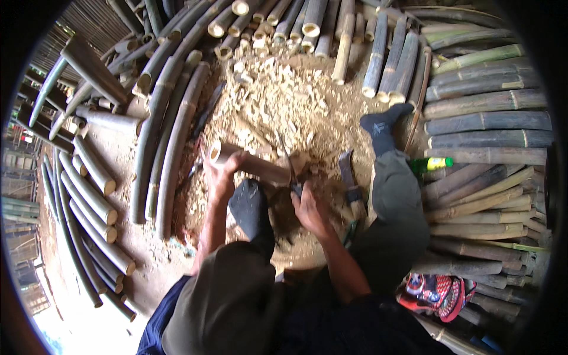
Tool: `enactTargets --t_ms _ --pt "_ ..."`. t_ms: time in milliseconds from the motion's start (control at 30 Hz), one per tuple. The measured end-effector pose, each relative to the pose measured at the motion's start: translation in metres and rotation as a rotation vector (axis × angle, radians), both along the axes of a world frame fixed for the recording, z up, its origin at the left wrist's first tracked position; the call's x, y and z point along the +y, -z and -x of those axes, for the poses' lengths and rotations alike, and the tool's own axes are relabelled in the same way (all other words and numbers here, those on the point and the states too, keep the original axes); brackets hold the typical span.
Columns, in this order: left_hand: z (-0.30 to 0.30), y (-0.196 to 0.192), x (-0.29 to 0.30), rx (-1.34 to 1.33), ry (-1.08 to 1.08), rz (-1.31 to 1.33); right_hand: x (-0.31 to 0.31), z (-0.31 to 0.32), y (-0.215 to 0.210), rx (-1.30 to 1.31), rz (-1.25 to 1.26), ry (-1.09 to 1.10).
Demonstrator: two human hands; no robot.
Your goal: The person saws a section of bamboo with a hand saw, carves and shapes the ends of bamboo poles with a knife, and fits them together to form a structure.
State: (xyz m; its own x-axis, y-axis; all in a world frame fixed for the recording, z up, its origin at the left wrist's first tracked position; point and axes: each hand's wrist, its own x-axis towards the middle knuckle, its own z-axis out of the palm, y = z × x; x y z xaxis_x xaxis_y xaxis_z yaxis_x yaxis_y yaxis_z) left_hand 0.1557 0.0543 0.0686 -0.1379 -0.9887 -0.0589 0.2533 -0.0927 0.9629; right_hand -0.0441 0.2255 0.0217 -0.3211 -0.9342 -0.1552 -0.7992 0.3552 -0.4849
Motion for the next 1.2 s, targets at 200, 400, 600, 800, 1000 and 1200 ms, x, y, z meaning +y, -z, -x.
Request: enactTargets --t_ms 200,400,600,800,1000,1200 --pt "-0.030 0.005 0.015 0.050 0.065 -0.126 -0.009 -0.009 -0.100 -0.341 0.279 0.042" --pt "-0.016 -0.003 0.015 0.064 0.035 -0.199 -0.004 0.004 -0.007 0.247 0.470 -0.135" --pt "-0.010 0.023 0.023 0.130 -0.272 -0.235 -0.009 -0.018 -0.104 -0.297 0.315 -0.014" --pt "0.000 0.010 0.019 0.089 -0.093 -0.087 0.006 0.000 0.007 0.068 0.076 -0.004" --pt "-0.024 0.003 0.026 0.058 -0.020 -0.181 -0.008 -0.017 -0.093 -0.286 0.282 0.039" --pt "-0.004 -0.014 0.035 0.024 0.023 -0.161 0.001 -0.012 -0.022 0.025 0.125 -0.022"
